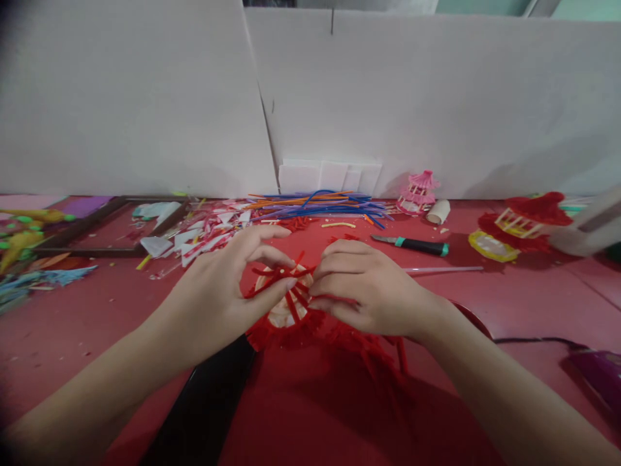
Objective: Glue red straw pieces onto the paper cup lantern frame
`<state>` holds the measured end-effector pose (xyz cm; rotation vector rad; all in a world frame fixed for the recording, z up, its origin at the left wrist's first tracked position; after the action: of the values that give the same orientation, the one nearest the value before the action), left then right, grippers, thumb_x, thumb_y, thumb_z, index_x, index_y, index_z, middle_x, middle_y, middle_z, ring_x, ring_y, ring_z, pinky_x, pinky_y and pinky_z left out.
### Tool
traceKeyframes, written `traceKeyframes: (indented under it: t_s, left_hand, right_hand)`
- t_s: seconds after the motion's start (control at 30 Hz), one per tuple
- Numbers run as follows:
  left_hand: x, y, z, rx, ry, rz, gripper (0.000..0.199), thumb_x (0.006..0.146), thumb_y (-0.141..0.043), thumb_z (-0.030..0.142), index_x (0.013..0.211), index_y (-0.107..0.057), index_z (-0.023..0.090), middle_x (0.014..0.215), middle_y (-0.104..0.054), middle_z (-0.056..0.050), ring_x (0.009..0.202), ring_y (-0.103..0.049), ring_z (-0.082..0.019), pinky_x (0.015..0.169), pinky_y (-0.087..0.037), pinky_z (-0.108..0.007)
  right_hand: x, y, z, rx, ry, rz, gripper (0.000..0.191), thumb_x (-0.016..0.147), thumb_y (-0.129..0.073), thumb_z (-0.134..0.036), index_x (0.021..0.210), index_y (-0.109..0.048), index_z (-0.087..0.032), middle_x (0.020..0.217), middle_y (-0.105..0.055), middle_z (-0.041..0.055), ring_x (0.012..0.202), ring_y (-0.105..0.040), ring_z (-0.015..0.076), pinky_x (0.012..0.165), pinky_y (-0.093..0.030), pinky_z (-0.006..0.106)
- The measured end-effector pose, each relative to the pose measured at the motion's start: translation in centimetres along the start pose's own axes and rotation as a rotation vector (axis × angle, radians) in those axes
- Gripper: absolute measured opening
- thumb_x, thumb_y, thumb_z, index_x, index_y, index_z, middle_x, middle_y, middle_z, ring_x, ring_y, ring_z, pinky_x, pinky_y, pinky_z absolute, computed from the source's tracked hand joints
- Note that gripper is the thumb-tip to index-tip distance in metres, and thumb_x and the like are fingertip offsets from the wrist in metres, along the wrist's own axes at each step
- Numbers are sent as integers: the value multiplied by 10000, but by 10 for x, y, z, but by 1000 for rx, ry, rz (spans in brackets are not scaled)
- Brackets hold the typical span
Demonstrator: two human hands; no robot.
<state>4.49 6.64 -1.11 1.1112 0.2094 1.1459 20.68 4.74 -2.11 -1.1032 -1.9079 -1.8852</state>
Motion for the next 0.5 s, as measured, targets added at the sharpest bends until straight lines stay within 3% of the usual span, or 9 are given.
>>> traceKeyframes:
  t_s: [0.13,0.27,0.5]
  left_hand:
    - [0,0,-1,3,13,-4,424,927,-668,193,1323,-521,229,1035,-805,-1,963,-773,-209,834,-556,-330]
    - [0,0,-1,-5,15,-4,439,924,-664,177,1335,-520,232,1025,-806,6,955,-775,-199,834,-548,-319]
    - [1,-2,0,-5,7,-1,438,926,-660,183,1340,-520,226,1019,-807,4,947,-769,-198,833,-551,-320]
  right_hand:
    - [1,0,-3,34,-6,39,115,973,-736,-291,1049,-697,-213,933,-774,45,898,-705,173,902,-582,362]
    - [1,-5,-5,13,26,-37,152,980,-749,-330,1065,-698,-215,1001,-777,50,976,-705,179,938,-564,360]
    - [-2,-7,-3,47,57,-18,83,1037,-661,-223,1024,-740,-199,1005,-760,51,971,-663,164,919,-535,342]
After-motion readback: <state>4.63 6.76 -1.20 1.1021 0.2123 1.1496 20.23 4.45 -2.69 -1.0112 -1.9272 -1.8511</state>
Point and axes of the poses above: each hand's wrist, its own x-axis towards the middle knuckle, its own y-axis out of the back of the hand, z = x × y, the point moved 7 cm from there along x, towards the middle knuckle
